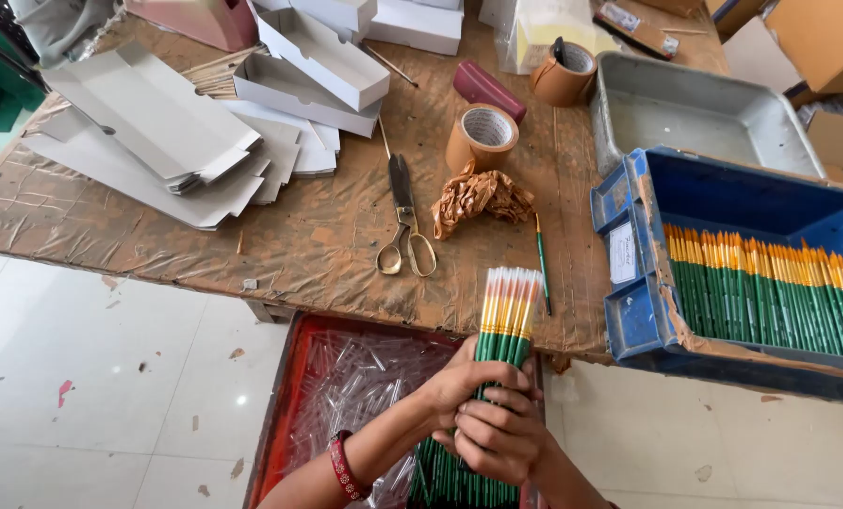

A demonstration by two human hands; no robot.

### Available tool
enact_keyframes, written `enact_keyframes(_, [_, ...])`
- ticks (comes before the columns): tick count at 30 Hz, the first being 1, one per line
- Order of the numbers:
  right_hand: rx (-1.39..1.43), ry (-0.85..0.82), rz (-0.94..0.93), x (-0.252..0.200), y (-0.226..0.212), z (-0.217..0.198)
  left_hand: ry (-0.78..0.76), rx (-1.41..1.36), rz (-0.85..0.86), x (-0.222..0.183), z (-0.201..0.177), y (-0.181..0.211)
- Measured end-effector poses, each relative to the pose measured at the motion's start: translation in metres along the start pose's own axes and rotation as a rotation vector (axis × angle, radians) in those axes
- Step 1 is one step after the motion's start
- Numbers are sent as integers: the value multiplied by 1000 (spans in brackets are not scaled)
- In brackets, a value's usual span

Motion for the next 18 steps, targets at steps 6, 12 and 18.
enact_keyframes(6, [-151, 65, 510, -32, 52, 5, -46, 569, 621, 16, 73, 105])
enact_keyframes(12, [453, -153, 1217, -145, 165, 89, -177, 1033, 903, 50, 84, 122])
enact_keyframes(18, [447, -394, 1254, -182, 191, 133, -131, 1301, 886, 70, 64, 127])
Point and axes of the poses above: each hand's wrist, its own x-axis towards the middle knuckle, its own z-axis out of the palm, y = z × x, the point moved 8 cm from there along x, towards the middle knuckle, and after that the axes turned 15 degrees about -x, right-handed, at the moved point
